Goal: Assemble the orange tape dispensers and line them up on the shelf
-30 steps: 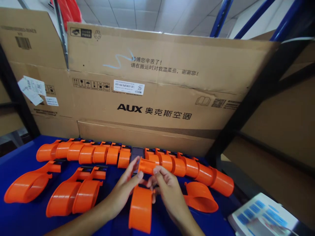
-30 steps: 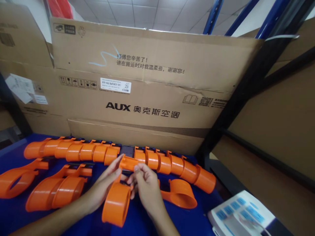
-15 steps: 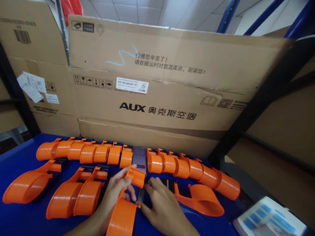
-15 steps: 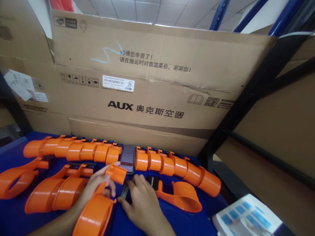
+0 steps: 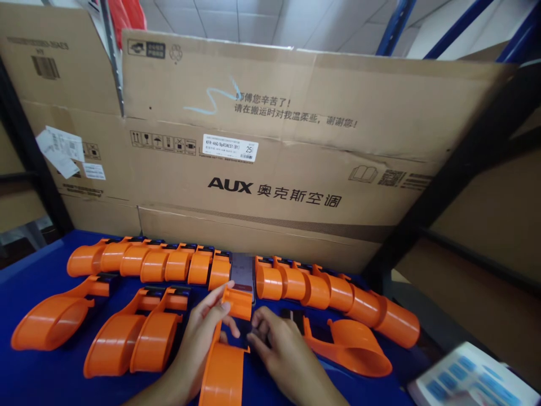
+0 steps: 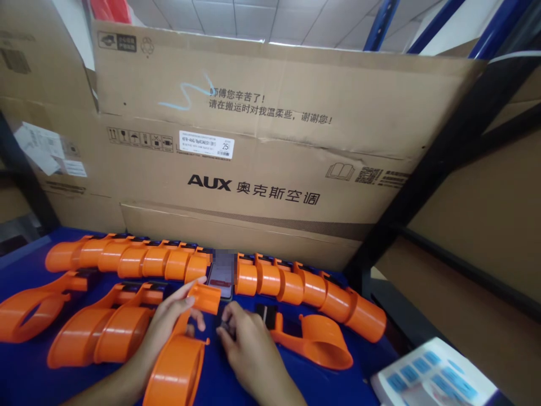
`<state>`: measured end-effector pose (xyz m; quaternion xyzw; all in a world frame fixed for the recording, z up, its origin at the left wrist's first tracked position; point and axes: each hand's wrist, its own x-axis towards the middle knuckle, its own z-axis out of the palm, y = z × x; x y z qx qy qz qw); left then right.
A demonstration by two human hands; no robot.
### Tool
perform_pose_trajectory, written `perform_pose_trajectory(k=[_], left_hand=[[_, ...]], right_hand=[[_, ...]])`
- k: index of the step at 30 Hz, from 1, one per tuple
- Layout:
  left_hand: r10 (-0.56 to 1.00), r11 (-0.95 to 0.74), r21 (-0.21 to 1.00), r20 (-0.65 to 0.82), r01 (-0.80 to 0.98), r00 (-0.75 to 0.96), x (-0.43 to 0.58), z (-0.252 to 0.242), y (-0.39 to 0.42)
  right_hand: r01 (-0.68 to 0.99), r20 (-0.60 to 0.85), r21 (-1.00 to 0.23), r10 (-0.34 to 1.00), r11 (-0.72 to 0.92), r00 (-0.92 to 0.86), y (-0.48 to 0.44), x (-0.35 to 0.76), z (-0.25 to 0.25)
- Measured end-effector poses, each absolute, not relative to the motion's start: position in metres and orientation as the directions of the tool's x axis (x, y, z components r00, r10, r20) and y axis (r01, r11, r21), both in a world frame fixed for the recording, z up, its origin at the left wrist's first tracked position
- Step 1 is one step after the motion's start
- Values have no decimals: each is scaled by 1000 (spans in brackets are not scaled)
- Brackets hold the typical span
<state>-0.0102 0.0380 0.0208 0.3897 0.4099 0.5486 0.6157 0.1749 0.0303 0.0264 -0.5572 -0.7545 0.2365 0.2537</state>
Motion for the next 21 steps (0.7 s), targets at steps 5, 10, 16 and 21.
perform_pose_trajectory(k=[5,10,16,21], left_hand=[[997,79,934,-74,-348,28,-8,21,37],[999,53,952,-47,-300,27,-6,25,33],[996,83,942,-74,-327,42,-5,31,29],[997,82,935,-77,-345,29,-1,36,27]], right_hand=[[318,249,-910,964,265,-90,36,186,44],[74,224,-974,962,214,160,39,190,57],[-27,203,-977,961,212,187,39,185,62],[-26,197,-978,956,207,215,36,181,64]])
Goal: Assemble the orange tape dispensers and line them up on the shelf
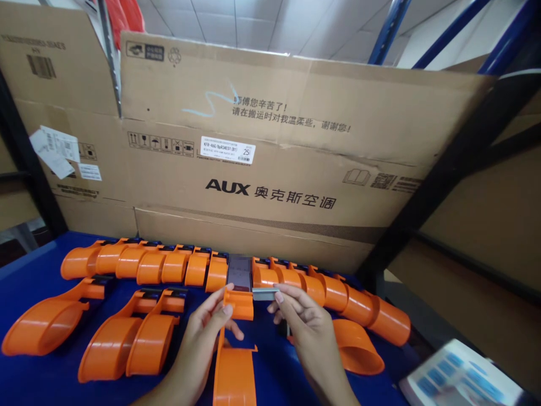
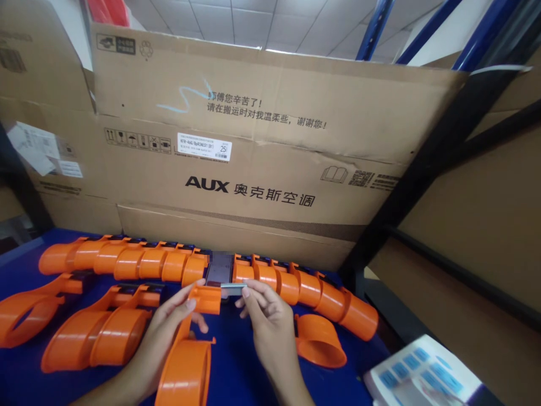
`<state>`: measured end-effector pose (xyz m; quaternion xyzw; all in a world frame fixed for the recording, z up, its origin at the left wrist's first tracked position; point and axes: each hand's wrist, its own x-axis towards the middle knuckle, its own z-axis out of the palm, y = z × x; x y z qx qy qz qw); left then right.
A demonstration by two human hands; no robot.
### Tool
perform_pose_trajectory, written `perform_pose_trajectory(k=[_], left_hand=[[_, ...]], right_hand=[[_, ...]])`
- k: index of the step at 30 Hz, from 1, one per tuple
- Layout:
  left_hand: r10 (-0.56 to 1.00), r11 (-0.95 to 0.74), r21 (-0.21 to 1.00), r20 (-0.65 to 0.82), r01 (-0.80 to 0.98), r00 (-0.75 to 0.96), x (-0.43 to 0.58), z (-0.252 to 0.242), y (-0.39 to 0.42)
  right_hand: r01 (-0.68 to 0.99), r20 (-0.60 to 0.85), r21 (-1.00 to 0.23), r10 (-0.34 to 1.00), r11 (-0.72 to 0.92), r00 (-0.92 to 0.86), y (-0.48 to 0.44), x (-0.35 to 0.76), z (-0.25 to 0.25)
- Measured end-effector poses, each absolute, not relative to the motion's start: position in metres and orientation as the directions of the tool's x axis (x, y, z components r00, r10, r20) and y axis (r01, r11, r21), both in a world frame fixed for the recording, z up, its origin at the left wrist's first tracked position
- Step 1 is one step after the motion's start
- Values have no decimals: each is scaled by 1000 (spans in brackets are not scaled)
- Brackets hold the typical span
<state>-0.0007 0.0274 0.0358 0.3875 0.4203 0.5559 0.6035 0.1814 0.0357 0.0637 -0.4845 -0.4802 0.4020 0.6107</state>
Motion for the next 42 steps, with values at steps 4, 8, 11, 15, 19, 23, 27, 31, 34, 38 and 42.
perform_pose_trajectory(k=[4,8,11,15,19,23,27,31,34,38,42], left_hand=[[998,67,928,-63,-367,21,0,36,27],[994,108,907,-103,-407,35,-1,37,26],[989,144,895,-135,-422,53,-1,39,24],[995,94,911,-94,-403,20,-1,41,24],[996,85,917,-81,-389,26,-2,38,26],[997,76,915,-77,-397,14,-3,38,26],[998,69,913,-57,-402,41,-2,42,23],[999,48,922,-39,-384,31,0,45,23],[999,47,922,-40,-384,27,1,43,24],[999,37,928,-23,-370,40,0,39,26],[998,13,935,8,-353,59,-1,36,26]], right_hand=[[-34,182,-980,957,194,225,35,180,63],[-31,176,-982,957,188,230,36,179,62],[-20,191,-979,953,201,234,37,179,62],[-5,206,-977,950,214,236,36,180,62],[7,220,-975,950,224,220,35,180,62],[7,221,-974,950,225,219,34,179,62],[-8,211,-976,949,219,235,33,178,60],[-78,189,-975,961,209,204,33,178,57],[-100,179,-975,966,200,186,33,177,54],[-38,197,-977,960,208,198,35,174,47],[116,282,-957,944,265,173,32,174,41]])
